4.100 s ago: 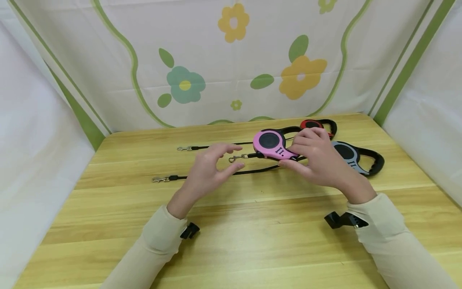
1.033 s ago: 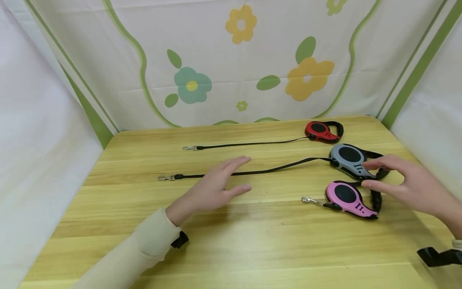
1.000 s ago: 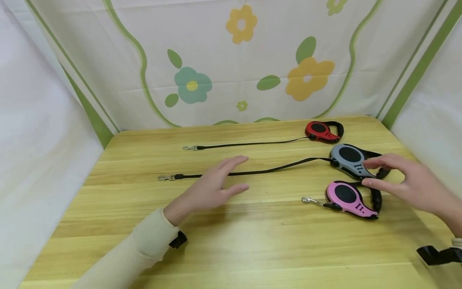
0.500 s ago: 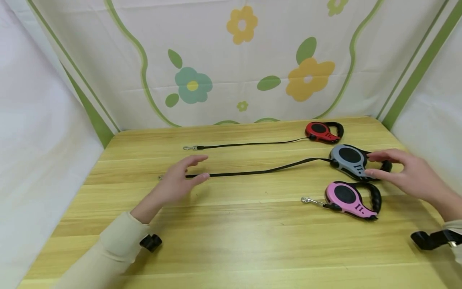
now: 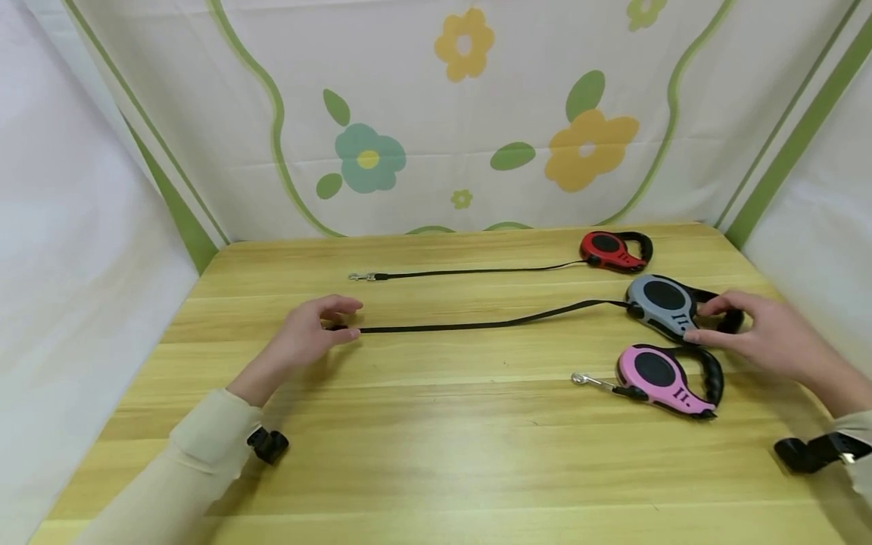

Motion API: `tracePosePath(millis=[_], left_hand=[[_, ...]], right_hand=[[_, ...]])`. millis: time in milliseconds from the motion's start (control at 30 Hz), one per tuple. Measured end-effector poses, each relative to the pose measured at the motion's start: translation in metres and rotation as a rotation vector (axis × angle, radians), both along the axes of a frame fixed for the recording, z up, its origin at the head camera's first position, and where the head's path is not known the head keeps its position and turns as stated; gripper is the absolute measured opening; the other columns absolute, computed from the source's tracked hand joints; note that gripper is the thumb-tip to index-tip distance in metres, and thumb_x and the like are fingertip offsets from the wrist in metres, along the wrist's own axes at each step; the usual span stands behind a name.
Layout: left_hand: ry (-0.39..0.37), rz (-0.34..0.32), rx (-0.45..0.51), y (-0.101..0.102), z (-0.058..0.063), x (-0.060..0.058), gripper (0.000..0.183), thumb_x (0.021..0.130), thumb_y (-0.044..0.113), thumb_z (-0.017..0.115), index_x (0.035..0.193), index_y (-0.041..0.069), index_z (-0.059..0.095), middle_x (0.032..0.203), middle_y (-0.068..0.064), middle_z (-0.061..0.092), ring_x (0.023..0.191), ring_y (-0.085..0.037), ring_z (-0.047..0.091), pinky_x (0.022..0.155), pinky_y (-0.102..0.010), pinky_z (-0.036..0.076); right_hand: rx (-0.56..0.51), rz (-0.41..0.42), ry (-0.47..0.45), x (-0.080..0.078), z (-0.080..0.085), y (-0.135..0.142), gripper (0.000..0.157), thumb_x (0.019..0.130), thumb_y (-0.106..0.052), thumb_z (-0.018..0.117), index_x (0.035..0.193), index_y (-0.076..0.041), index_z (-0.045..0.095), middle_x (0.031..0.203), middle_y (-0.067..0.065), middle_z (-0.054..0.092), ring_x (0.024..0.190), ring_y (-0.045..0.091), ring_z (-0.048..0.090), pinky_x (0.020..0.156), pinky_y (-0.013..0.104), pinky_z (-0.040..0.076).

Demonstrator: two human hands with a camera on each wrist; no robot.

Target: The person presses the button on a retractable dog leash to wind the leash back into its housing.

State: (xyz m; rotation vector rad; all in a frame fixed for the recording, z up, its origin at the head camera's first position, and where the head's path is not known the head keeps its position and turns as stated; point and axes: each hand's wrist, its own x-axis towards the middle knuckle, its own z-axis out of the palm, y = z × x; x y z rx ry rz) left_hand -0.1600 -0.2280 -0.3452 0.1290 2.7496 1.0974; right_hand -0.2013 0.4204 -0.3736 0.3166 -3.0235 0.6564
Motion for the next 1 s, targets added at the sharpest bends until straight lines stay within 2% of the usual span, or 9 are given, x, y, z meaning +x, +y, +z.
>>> tracePosePath(millis=[100, 200, 267, 400, 433, 500, 600, 667, 1000], left_hand=[[-0.006, 0.005, -0.015, -0.003, -0.001, -0.003, 0.043, 0.100, 0.013, 0.074, 0.142, 0.010, 0.065, 0.142, -0.015, 0.067, 0.132, -0.038, 0.060, 0.111, -0.056, 0.048], [-0.026, 0.020, -0.024, -0.005, -0.001, -0.005, 0.039, 0.099, 0.008, 0.074, 0.137, 0.010, 0.069, 0.140, -0.016, 0.069, 0.129, -0.037, 0.062, 0.102, -0.049, 0.054], [-0.041, 0.027, -0.027, -0.006, 0.000, -0.004, 0.037, 0.099, 0.007, 0.074, 0.135, 0.011, 0.071, 0.139, -0.016, 0.069, 0.127, -0.037, 0.064, 0.097, -0.046, 0.056], [-0.056, 0.045, -0.036, -0.008, 0.001, -0.004, 0.034, 0.098, 0.003, 0.073, 0.131, 0.011, 0.073, 0.134, -0.017, 0.071, 0.123, -0.037, 0.067, 0.098, -0.047, 0.057], [-0.056, 0.048, -0.041, -0.009, 0.000, -0.004, 0.033, 0.098, 0.002, 0.073, 0.130, 0.011, 0.074, 0.133, -0.017, 0.071, 0.122, -0.036, 0.067, 0.098, -0.048, 0.057], [-0.055, 0.057, -0.051, -0.011, -0.001, -0.004, 0.031, 0.098, 0.001, 0.073, 0.128, 0.011, 0.075, 0.131, -0.017, 0.072, 0.120, -0.036, 0.068, 0.098, -0.049, 0.057], [-0.049, 0.065, -0.064, -0.014, -0.002, -0.005, 0.028, 0.097, 0.002, 0.073, 0.124, 0.010, 0.077, 0.126, -0.016, 0.074, 0.116, -0.034, 0.068, 0.096, -0.047, 0.057], [-0.049, 0.070, -0.068, -0.015, -0.002, -0.006, 0.026, 0.097, 0.003, 0.074, 0.122, 0.009, 0.077, 0.124, -0.016, 0.074, 0.114, -0.033, 0.068, 0.094, -0.044, 0.056], [-0.036, 0.042, -0.122, -0.015, 0.000, -0.010, 0.022, 0.095, 0.004, 0.076, 0.116, 0.011, 0.078, 0.113, -0.012, 0.072, 0.106, -0.029, 0.066, 0.086, -0.037, 0.051]], right_hand=[[0.024, 0.019, -0.012, 0.000, 0.000, -0.001, 0.044, 0.090, -0.043, 0.086, 0.114, -0.008, 0.075, 0.132, 0.031, 0.069, 0.124, 0.054, 0.057, 0.097, 0.061, 0.040], [0.026, 0.029, -0.003, -0.001, -0.001, -0.003, 0.039, 0.088, -0.042, 0.087, 0.108, -0.010, 0.076, 0.129, 0.030, 0.071, 0.123, 0.053, 0.058, 0.096, 0.062, 0.042], [0.023, 0.037, -0.004, -0.002, -0.002, -0.003, 0.037, 0.087, -0.041, 0.088, 0.106, -0.012, 0.077, 0.127, 0.029, 0.071, 0.122, 0.051, 0.060, 0.093, 0.058, 0.044], [0.028, 0.057, 0.005, -0.004, -0.005, -0.001, 0.033, 0.085, -0.039, 0.091, 0.103, -0.016, 0.078, 0.125, 0.025, 0.073, 0.114, 0.037, 0.063, 0.085, 0.032, 0.044], [0.034, 0.062, 0.007, -0.004, -0.005, -0.001, 0.033, 0.084, -0.040, 0.091, 0.103, -0.016, 0.078, 0.125, 0.024, 0.073, 0.114, 0.036, 0.063, 0.084, 0.030, 0.043], [0.029, 0.074, -0.003, -0.005, -0.006, 0.000, 0.034, 0.084, -0.039, 0.091, 0.104, -0.014, 0.079, 0.128, 0.026, 0.070, 0.117, 0.040, 0.062, 0.089, 0.034, 0.046], [0.022, 0.087, -0.033, -0.005, -0.006, 0.001, 0.043, 0.087, -0.038, 0.088, 0.111, -0.005, 0.079, 0.135, 0.033, 0.064, 0.128, 0.056, 0.053, 0.101, 0.060, 0.045], [0.023, 0.090, -0.044, -0.005, -0.006, 0.001, 0.048, 0.088, -0.038, 0.087, 0.116, 0.001, 0.077, 0.138, 0.037, 0.060, 0.129, 0.061, 0.049, 0.101, 0.073, 0.040], [0.091, 0.084, -0.037, -0.007, -0.003, -0.002, 0.051, 0.087, -0.045, 0.087, 0.113, -0.004, 0.076, 0.128, 0.027, 0.068, 0.117, 0.051, 0.062, 0.092, 0.064, 0.048]])
